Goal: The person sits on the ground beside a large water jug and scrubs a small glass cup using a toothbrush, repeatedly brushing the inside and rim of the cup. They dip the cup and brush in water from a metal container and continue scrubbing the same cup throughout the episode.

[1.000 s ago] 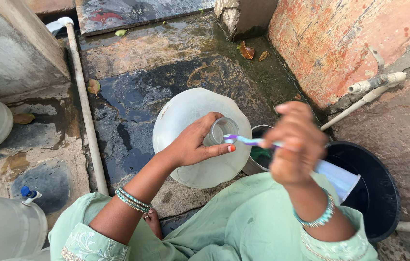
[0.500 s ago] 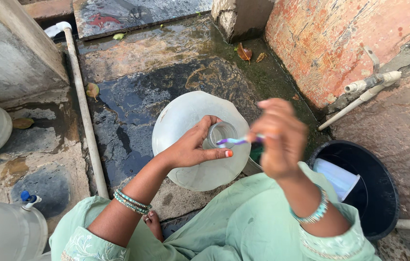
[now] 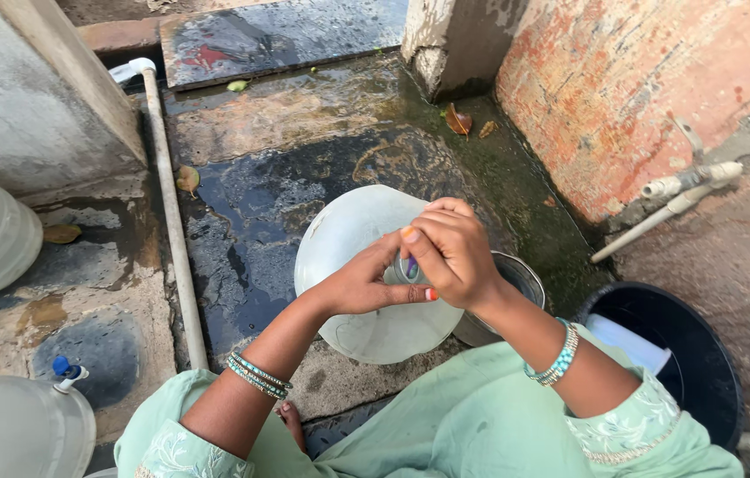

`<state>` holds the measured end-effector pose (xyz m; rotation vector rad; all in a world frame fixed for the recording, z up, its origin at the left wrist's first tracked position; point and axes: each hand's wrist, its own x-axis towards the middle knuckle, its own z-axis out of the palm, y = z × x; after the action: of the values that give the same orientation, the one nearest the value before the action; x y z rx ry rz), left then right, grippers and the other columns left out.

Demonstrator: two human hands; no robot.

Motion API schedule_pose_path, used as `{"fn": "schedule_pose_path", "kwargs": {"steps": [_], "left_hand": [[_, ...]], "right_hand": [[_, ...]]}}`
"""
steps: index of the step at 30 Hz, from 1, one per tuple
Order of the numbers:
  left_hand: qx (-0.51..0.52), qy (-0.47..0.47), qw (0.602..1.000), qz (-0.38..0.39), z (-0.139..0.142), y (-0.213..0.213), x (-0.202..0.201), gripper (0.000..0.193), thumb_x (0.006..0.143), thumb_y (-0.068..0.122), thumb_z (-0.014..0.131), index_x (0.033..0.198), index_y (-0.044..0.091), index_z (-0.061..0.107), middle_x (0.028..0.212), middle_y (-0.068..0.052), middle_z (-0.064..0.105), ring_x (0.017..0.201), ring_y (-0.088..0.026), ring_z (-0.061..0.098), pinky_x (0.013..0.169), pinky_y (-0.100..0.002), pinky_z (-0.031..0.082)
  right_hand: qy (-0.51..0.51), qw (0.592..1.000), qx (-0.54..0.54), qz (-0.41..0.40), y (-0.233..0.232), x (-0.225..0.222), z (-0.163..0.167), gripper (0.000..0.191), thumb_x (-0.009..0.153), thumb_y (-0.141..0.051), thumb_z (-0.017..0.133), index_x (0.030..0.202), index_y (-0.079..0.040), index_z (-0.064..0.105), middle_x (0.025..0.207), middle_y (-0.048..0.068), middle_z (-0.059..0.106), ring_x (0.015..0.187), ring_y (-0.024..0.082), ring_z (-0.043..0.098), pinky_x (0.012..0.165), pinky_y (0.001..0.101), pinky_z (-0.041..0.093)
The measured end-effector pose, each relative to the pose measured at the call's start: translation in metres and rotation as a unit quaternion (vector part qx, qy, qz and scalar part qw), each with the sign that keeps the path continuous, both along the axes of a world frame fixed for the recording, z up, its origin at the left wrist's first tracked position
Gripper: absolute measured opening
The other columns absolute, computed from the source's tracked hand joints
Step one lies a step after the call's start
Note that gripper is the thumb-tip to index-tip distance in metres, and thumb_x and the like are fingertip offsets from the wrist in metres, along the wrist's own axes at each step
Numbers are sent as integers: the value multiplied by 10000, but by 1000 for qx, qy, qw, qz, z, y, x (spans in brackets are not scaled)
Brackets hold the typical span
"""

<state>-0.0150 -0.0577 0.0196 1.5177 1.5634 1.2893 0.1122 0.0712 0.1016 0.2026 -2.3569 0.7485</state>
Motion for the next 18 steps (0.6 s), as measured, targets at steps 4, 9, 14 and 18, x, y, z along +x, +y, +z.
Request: {"fn": "schedule_pose_path", "kwargs": {"steps": [4, 9, 14, 18], "left_hand": [[-43, -12, 999, 17, 8, -4, -6, 816, 790, 473, 818, 1420, 76, 485, 1349, -143, 608, 1338, -267, 539, 1130, -399, 405], [-46, -2, 999, 20, 21, -5, -3, 792, 798, 473, 813, 1411, 76, 505, 1365, -143, 591, 1345, -280, 533, 1129, -402, 406], [-26, 20, 999, 11, 23, -5, 0, 795, 813, 449, 823, 1425, 62, 494, 1348, -149, 593, 1331, -285, 538, 1134, -404, 405], [-34, 17, 999, -4, 21, -7, 1, 759, 817, 455, 811, 1400, 62, 525, 1231, -157, 634, 1225, -290, 599, 1121, -398, 454]], "right_hand": [[39, 999, -27, -4, -1, 14, 12, 376, 1060, -218, 459, 751, -74, 620, 727, 35, 648, 711, 230, 617, 1029, 431, 446], [135, 990, -32, -11, -3, 52, 38, 474, 1091, -335, 372, 741, -101, 590, 679, 5, 611, 633, 167, 539, 1046, 443, 466], [75, 997, -15, 1, -2, 36, 24, 431, 1062, -299, 426, 717, -103, 595, 645, -4, 570, 628, 175, 532, 1030, 450, 470], [7, 1000, -24, 12, -3, 10, 1, 382, 1060, -247, 494, 736, -83, 613, 694, 23, 613, 701, 214, 600, 1017, 430, 449]]}}
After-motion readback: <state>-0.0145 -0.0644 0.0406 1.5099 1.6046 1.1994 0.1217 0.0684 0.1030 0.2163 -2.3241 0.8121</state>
